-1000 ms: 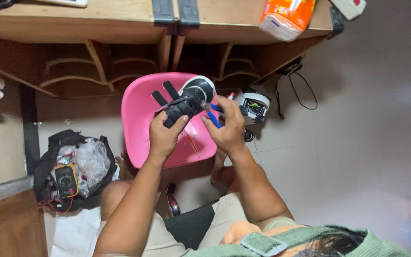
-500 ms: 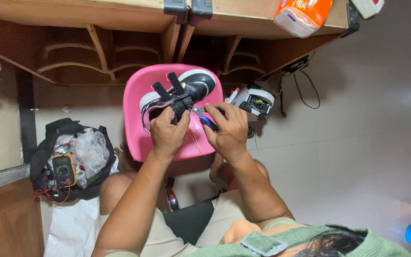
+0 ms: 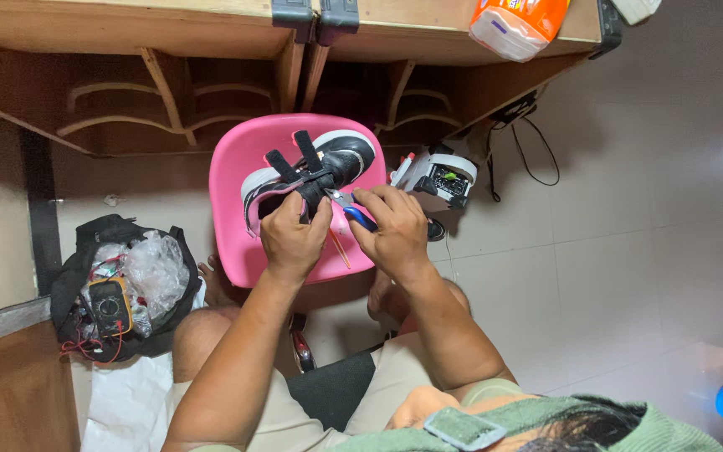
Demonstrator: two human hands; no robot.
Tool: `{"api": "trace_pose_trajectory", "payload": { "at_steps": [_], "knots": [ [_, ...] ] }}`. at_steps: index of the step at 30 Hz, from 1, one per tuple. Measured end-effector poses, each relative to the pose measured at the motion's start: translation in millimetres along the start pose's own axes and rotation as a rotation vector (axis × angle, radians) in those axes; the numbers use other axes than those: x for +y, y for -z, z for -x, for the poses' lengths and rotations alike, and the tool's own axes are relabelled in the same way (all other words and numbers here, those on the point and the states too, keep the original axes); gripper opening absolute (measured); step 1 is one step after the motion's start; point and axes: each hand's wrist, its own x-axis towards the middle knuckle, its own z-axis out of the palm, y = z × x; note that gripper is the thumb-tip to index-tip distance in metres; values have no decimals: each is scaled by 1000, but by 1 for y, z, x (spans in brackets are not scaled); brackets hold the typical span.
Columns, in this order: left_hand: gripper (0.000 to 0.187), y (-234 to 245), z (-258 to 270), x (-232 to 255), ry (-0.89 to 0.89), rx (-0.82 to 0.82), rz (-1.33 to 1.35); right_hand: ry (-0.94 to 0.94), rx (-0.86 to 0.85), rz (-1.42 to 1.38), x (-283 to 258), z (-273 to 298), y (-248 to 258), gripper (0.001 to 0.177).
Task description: The person uses pliers to remove a black strap from a child's sneaker. They then use the pliers to pull out a small internal component from the shoe's opening.
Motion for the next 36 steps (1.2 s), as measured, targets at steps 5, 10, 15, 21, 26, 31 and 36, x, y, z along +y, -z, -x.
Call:
{"api": "trace_pose_trajectory", "payload": {
  "at_steps": [5, 10, 15, 21, 26, 31, 36],
  "knots": [
    [11, 5, -4, 4, -12, 0, 11, -31, 17, -165, 8, -1, -2, 34],
    [12, 6, -4, 5, 5, 3, -6, -137, -96, -502, 17, -1, 1, 34],
    [17, 7, -3, 3, -8, 10, 10, -160, -149, -595, 20, -3, -2, 36],
    [16, 9, -7, -6, 3, 45, -56, -81, 2, -609, 10, 2, 1, 36],
    [15, 11, -8, -10, 36, 52, -43, -22, 91, -296, 1, -3, 3, 39],
    [20, 2, -1, -15, 2, 18, -140, 38, 44, 3, -4, -1, 1, 42],
    [18, -7, 1, -18, -132, 1, -231, 16, 37, 76, -6, -2, 5, 44]
  ]
}}
